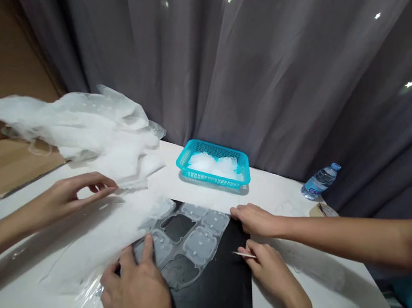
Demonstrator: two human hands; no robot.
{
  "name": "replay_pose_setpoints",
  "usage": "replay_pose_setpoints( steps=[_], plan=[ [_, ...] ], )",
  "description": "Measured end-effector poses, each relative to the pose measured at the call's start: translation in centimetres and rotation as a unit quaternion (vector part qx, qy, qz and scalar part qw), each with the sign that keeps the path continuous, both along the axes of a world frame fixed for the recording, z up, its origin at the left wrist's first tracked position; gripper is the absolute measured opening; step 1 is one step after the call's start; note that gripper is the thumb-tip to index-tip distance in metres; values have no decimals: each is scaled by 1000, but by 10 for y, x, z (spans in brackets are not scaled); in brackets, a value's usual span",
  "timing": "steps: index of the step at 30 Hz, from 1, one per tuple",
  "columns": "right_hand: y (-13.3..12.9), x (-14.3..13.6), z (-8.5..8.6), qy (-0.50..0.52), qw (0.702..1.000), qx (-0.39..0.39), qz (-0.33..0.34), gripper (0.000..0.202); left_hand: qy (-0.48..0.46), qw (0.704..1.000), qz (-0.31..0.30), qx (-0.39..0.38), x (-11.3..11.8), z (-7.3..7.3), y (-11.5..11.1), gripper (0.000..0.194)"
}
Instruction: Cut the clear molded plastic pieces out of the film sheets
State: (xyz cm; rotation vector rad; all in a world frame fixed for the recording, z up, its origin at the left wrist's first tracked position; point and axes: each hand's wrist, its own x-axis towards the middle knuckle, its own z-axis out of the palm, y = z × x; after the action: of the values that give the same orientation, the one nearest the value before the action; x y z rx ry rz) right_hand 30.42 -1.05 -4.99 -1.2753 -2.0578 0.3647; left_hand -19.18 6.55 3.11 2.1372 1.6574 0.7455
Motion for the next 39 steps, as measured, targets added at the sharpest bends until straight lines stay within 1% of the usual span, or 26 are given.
replay_pose_setpoints(
  steps=[2, 4, 8, 11, 14, 18, 20, 23, 26, 28, 30, 32, 34, 35, 37, 38, 39],
  plan=[
    [2, 1, -3, 17, 999, -33, 17, 18, 17, 1000, -15, -5, 5, 0, -1, 39],
    [1, 3, -1, 25, 996, -79, 43, 22, 34, 999, -16, -6, 7, -2, -1, 40],
    [-10, 9, 13, 6, 979, -187, 75, 31, 63, 998, -7, -15, 3, -5, 0, 40],
    [-19, 11, 23, -2, 969, -238, 67, 33, 90, 995, 22, -32, -2, -4, 0, 37],
    [-23, 10, 28, 7, 964, -260, 57, 35, 116, 990, 51, -59, -3, -3, -1, 35],
    [-23, 9, 28, 30, 966, -249, 60, 34, 141, 985, 74, -67, 1, -4, -1, 35],
    [-22, 10, 26, 26, 966, -249, 60, 35, 155, 982, 74, -83, 4, -3, -1, 37],
    [-20, 13, 25, -1, 961, -269, 68, 38, 181, 975, 59, -119, 6, 0, -1, 44],
    [-22, 20, 23, -19, 953, -288, 91, 35, 195, 971, 54, -126, 7, 2, -3, 45],
    [-26, 26, 18, -16, 953, -285, 105, 30, 193, 972, 56, -120, 6, 1, -5, 44],
    [-28, 29, 12, -8, 961, -254, 107, 25, 184, 975, 54, -116, 3, -2, -5, 45],
    [-23, 23, 9, 4, 977, -187, 100, 21, 174, 977, 49, -114, -1, -6, -4, 47],
    [-9, 4, 16, 8, 987, -112, 114, 17, 165, 979, 47, -105, -4, -7, -4, 48],
    [0, -9, 22, 0, 986, -85, 143, 14, 161, 980, 50, -101, -5, -7, -4, 48],
    [14, -32, 34, -65, 960, -61, 267, 9, 156, 981, 55, -97, -4, -6, -6, 47],
    [17, -39, 37, -83, 957, -49, 273, 11, 154, 982, 56, -96, -4, -5, -7, 46],
    [17, -40, 38, -84, 958, -54, 268, 12, 151, 982, 54, -95, -3, -5, -8, 46]
  ],
)
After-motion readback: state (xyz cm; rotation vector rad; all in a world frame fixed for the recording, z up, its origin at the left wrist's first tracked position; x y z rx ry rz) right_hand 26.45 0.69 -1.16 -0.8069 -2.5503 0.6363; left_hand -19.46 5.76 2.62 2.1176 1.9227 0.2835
